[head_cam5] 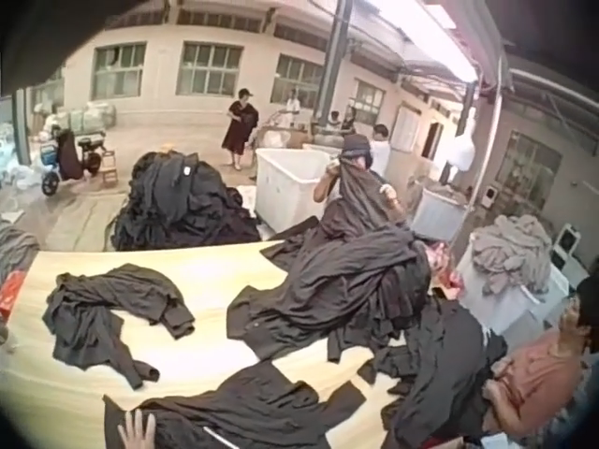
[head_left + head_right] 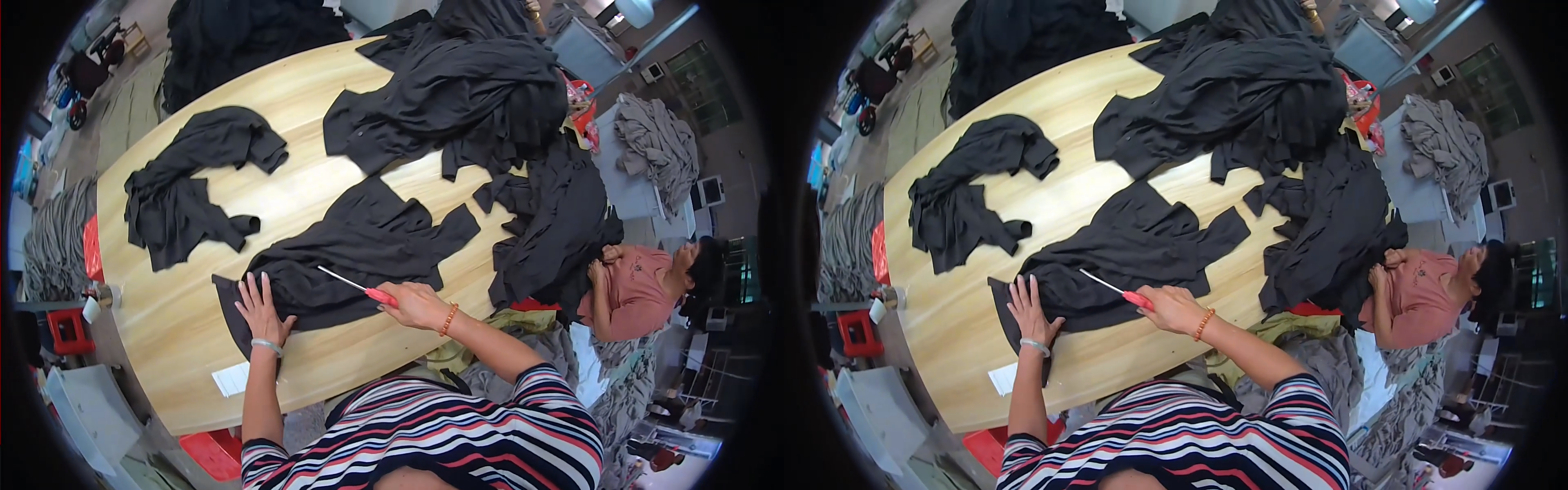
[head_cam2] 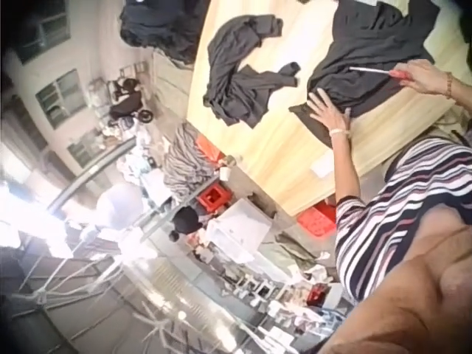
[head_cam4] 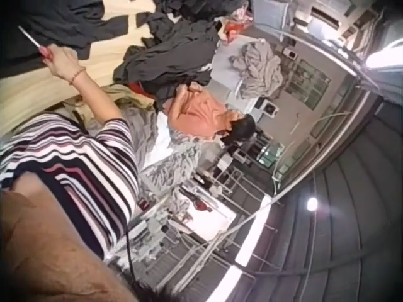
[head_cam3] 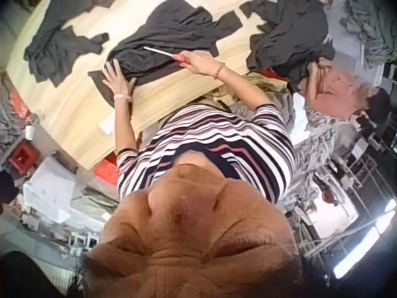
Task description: Trimming loose threads from black fabric garments using a pair of scissors.
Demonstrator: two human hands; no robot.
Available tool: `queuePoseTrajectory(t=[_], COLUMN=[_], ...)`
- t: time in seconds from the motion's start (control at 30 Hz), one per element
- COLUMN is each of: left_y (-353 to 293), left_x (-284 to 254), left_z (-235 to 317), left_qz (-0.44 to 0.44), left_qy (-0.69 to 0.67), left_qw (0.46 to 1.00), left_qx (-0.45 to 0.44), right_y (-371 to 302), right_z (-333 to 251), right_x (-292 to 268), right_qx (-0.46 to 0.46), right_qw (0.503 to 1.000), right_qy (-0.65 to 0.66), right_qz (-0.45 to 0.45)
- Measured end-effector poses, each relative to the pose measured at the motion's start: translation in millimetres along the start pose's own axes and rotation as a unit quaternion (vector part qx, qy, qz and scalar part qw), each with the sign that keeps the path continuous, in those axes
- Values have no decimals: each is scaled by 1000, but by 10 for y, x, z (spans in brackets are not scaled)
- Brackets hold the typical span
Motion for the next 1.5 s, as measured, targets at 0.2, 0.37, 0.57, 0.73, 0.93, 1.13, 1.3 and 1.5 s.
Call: queuePoseTrajectory(t=[0.2,0.37,0.57,0.73,0.93,1.13,1.3,1.5], left_y=[740,1225,1907,2567,2545,2618,3051,3631], left_x=[362,-664,-2516,-2174,-1054,-453,-314,111], left_z=[-547,-359,-854,-1200,142,1873,2970,3562], left_qz=[2,125,348,317,108,37,41,-32], left_qy=[-147,-252,-125,166,-34,-75,-37,28], left_qw=[989,949,913,926,989,967,969,988], left_qx=[13,145,172,-116,96,240,241,146], right_y=[-188,-328,-207,-181,-297,-468,-737,-1131], right_z=[263,523,549,580,833,1298,1677,2121], right_x=[-117,-273,-386,-491,-543,-756,-1064,-1225], right_qx=[85,143,166,188,197,176,154,221], right_qw=[994,983,972,967,969,971,971,960], right_qy=[26,5,7,-18,-16,21,36,64], right_qz=[59,113,166,168,146,159,179,157])
Point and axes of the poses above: each hand's wrist, its own y-axis towards the middle knuckle, its own x-axis out of the palm, z = x × y, the point moved 6 cm from there along y, towards the middle knuckle, and after that the axes turned 6 degrees about -x, right-handed, at the moved point
